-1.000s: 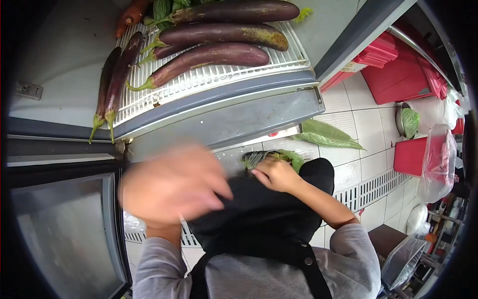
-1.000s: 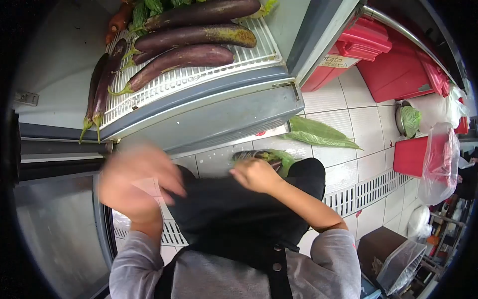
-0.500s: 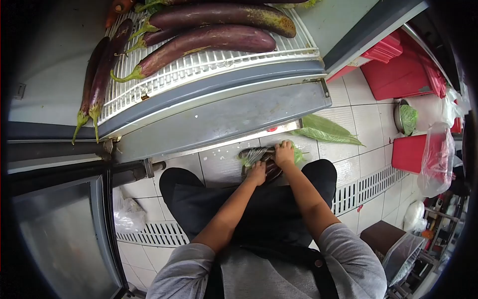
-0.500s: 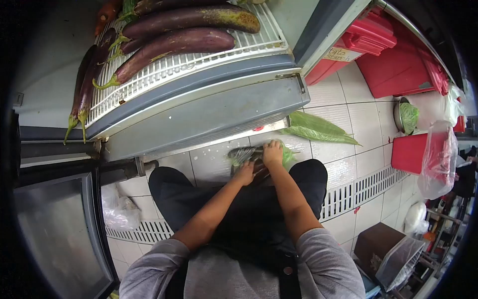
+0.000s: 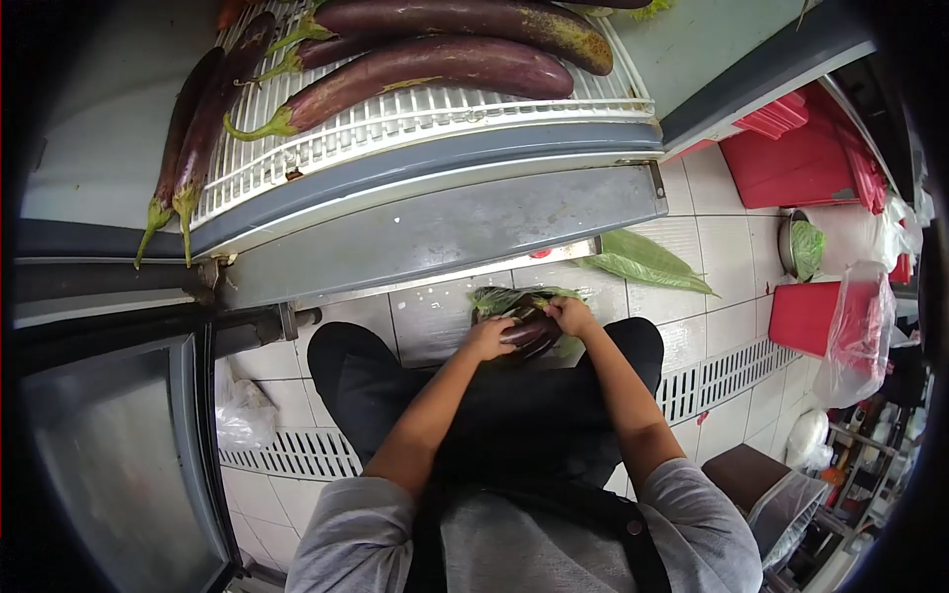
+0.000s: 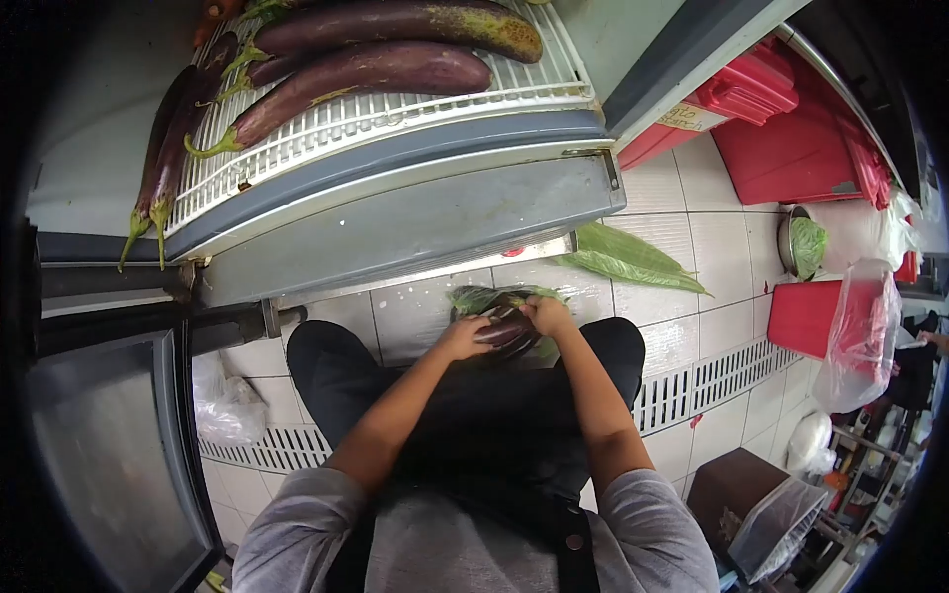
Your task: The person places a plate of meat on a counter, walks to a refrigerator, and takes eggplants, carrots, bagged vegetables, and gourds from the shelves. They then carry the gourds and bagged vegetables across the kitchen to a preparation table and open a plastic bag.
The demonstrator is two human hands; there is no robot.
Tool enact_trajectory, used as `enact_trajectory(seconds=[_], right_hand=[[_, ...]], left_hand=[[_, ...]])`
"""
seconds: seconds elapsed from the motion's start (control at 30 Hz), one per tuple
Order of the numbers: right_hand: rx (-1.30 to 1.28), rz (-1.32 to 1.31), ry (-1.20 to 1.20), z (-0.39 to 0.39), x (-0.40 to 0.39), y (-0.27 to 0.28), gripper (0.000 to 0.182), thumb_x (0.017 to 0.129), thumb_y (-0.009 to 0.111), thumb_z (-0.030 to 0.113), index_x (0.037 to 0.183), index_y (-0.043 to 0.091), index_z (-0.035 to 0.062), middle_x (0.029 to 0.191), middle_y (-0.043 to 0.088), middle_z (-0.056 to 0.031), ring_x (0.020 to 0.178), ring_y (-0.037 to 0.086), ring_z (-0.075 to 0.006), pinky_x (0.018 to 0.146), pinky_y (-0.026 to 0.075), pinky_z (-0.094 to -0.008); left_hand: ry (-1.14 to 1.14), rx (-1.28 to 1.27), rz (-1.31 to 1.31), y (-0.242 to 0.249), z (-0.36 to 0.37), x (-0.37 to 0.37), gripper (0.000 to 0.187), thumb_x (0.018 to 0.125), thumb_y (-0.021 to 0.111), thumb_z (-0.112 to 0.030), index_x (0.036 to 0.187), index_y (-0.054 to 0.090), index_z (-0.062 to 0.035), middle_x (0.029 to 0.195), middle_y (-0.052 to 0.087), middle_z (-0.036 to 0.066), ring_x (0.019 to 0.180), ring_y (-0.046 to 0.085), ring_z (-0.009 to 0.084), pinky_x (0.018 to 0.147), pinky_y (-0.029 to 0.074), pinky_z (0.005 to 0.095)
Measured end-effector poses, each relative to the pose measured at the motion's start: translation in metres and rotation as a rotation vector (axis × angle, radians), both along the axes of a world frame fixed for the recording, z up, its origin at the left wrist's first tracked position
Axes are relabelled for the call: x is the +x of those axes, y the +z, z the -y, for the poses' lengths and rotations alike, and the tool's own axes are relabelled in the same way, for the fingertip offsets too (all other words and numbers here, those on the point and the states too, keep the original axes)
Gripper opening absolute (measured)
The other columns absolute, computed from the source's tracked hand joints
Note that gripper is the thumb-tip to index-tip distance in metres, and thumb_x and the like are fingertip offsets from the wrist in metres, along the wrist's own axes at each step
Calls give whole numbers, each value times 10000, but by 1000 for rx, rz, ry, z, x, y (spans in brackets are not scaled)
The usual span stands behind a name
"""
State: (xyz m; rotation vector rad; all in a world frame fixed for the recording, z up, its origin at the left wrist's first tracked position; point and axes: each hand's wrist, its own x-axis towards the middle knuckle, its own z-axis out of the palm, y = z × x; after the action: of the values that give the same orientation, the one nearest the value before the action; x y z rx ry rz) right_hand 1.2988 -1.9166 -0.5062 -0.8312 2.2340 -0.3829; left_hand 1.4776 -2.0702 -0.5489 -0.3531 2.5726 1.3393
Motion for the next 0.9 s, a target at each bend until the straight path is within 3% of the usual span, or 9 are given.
enact_trajectory(seconds=[0.1,0.27,0.4,0.53,0.6,0.7,0.8,0.87,0.9], right_hand=[[-81,-71,51,1,-4,-6,302,856,565,364,774,645,85,788,643,-140,799,616,-292,720,468,-366],[-23,615,-155,3,-9,-9,386,938,466,342,722,546,33,843,650,-105,919,589,-190,788,438,-296],[-227,805,-117,5,0,-4,385,932,433,333,727,541,25,798,639,-95,821,600,-226,748,437,-348],[-97,307,297,25,25,65,384,960,394,321,793,541,9,679,640,-127,728,639,-203,686,473,-338],[-16,373,169,34,34,114,367,952,379,303,867,549,-11,572,595,-151,627,636,-251,674,472,-385],[-36,69,191,30,45,181,347,944,376,269,886,556,-21,546,575,-169,542,612,-306,625,475,-420],[-123,-52,120,24,44,248,322,925,416,218,797,571,-34,590,590,-199,615,626,-363,620,490,-448],[-139,59,48,33,44,312,290,917,436,190,772,552,-32,598,588,-200,606,631,-345,571,489,-415],[-142,176,-33,36,47,337,265,909,456,163,746,533,-31,606,585,-201,597,635,-326,522,487,-382]], left_hand=[[48,195,69,12,29,15,521,629,766,-348,1060,591,-113,1008,612,147,952,573,339,825,454,384],[-28,313,265,37,77,36,534,611,792,-387,1020,606,-98,971,635,105,942,592,271,812,448,360],[-59,182,365,85,97,42,512,647,788,-363,1049,608,-102,1016,621,92,1004,559,212,859,425,335],[-105,345,159,105,97,53,501,688,772,-335,1077,610,-65,1027,619,109,1012,558,243,884,418,332],[-79,423,119,129,89,57,501,708,761,-359,1083,609,-64,1042,578,126,1012,535,264,860,427,340],[37,254,-42,144,62,65,469,685,776,-345,1075,634,-128,1028,530,108,1011,478,285,884,382,346],[564,-7,-322,182,22,71,755,690,762,-375,1309,426,-104,1071,505,130,1028,477,294,898,391,381],[1042,306,-206,195,-19,75,908,746,735,-369,1390,172,-64,1100,491,130,1025,483,240,880,411,369],[929,1028,-80,220,-20,72,973,776,693,-421,1409,33,-86,1180,440,137,1083,481,235,924,413,393]])
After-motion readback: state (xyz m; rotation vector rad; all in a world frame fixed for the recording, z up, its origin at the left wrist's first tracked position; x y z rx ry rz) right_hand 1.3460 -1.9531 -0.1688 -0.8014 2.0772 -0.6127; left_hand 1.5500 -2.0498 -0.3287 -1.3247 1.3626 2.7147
